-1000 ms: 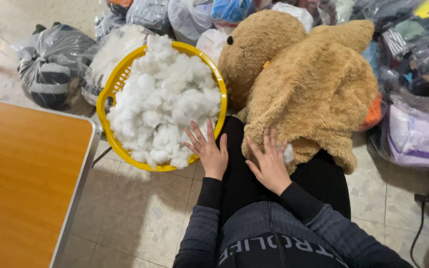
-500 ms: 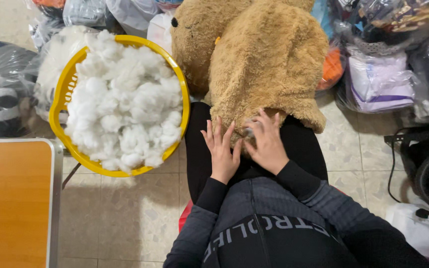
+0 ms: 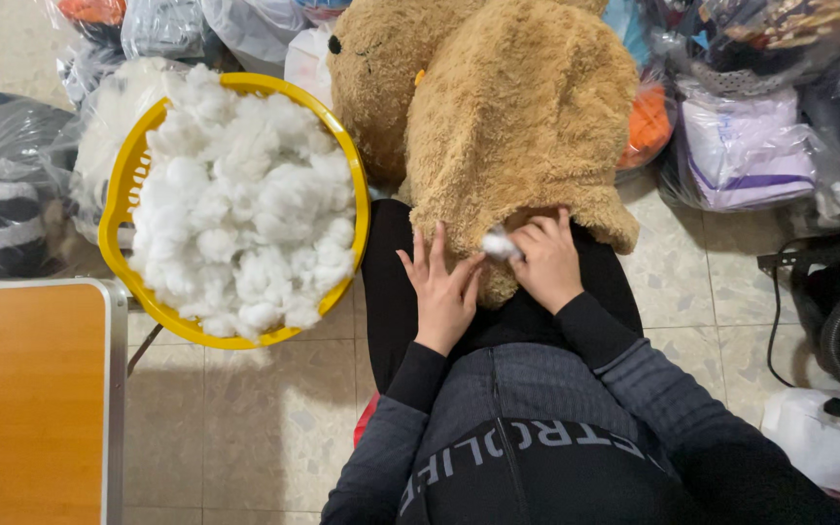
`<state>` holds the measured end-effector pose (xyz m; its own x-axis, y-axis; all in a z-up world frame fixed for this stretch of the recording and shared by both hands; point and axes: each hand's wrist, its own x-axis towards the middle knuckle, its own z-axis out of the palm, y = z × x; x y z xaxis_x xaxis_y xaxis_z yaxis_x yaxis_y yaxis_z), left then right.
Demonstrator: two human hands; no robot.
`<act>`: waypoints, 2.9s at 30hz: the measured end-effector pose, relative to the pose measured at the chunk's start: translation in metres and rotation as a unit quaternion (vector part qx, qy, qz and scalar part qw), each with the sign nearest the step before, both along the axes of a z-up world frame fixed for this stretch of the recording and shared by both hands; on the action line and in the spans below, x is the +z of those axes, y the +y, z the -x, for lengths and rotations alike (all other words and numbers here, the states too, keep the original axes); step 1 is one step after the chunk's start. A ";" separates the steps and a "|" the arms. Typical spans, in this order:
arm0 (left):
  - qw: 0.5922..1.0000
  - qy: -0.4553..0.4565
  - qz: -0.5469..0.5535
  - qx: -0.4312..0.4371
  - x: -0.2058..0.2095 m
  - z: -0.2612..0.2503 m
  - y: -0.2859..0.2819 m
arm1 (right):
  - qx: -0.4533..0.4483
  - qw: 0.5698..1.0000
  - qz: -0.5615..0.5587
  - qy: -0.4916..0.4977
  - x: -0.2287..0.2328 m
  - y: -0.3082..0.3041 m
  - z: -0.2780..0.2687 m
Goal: The person repeatedly takes handfuls of white synthetic stuffing from a yellow basket and pushes them into the opening of a large brown teddy bear held on their lap. The person continues to add stuffing and adjust the bear's shape throughout the clip.
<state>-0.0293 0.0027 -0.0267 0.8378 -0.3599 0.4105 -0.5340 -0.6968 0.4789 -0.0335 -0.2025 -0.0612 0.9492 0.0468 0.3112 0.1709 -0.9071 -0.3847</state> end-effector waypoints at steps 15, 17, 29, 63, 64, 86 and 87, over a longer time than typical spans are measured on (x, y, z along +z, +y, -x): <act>0.993 -0.005 -0.043 0.112 -0.001 -0.037 -0.020 | 0.003 0.997 -0.074 0.019 0.041 -0.014 0.001; 0.993 0.045 0.047 0.096 -0.004 -0.035 -0.017 | 0.028 0.996 -0.076 0.024 0.046 -0.006 -0.001; 0.979 0.032 0.180 0.091 -0.005 -0.017 -0.005 | 0.104 0.978 -0.071 0.165 -0.032 0.038 -0.062; 0.996 -0.053 0.053 0.042 -0.018 -0.050 0.005 | 0.120 0.983 -0.140 0.002 0.065 -0.035 0.022; 0.995 -0.086 0.042 0.001 -0.016 -0.048 0.004 | 0.115 0.981 -0.154 0.001 0.065 -0.034 0.022; 0.990 -0.131 -0.025 -0.036 -0.022 -0.050 -0.033 | 0.150 0.952 -0.265 0.018 0.071 -0.048 0.021; 0.990 -0.130 -0.018 -0.051 -0.019 -0.044 -0.032 | 0.133 0.951 -0.275 0.035 0.072 -0.052 0.022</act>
